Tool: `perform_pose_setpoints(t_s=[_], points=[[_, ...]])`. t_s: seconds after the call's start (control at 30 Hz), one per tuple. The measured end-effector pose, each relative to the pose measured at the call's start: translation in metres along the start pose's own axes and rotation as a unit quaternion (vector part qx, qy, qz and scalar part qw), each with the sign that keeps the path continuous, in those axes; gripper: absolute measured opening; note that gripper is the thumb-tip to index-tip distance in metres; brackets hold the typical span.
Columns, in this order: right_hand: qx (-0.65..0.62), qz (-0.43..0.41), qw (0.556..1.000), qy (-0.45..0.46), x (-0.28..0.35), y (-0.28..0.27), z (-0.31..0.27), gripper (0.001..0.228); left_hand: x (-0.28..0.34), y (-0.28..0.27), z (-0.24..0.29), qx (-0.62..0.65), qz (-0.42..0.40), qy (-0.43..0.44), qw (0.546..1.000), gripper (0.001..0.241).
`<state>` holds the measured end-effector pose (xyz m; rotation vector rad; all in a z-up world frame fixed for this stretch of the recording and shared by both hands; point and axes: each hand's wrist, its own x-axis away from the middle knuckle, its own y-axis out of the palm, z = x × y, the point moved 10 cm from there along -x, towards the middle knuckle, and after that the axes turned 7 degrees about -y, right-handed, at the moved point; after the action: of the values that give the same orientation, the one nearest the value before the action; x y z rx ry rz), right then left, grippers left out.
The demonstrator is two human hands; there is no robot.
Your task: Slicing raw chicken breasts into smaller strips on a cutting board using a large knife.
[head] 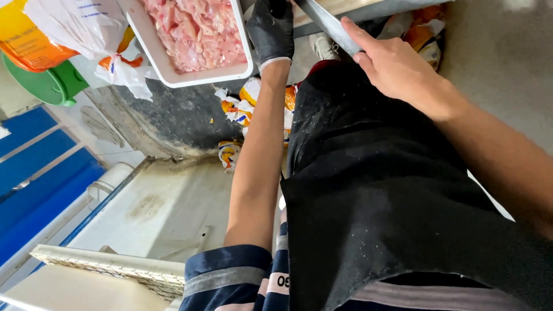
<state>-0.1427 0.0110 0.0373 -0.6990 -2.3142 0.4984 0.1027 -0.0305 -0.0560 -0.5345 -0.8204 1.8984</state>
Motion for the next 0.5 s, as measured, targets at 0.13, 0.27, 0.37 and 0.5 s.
perform_pose_setpoints(t_s=[0.13,0.27,0.37,0.5], points=[[-0.023,-0.023,0.999,0.026,-0.001,0.015,0.008,0.067,0.001,-0.005,0.002,0.009,-0.030,-0.054,0.998,0.022],[0.079,0.044,0.995,-0.043,-0.006,0.022,-0.001,0.071,-0.003,-0.010,0.007,0.017,-0.014,-0.063,0.998,0.019],[0.080,0.069,0.993,-0.057,-0.014,0.033,-0.004,0.072,-0.001,-0.001,-0.015,0.004,-0.005,-0.098,0.995,0.025],[0.026,0.086,0.994,-0.059,-0.038,0.038,-0.003,0.073,-0.001,0.000,-0.020,0.017,-0.007,-0.079,0.997,0.024]])
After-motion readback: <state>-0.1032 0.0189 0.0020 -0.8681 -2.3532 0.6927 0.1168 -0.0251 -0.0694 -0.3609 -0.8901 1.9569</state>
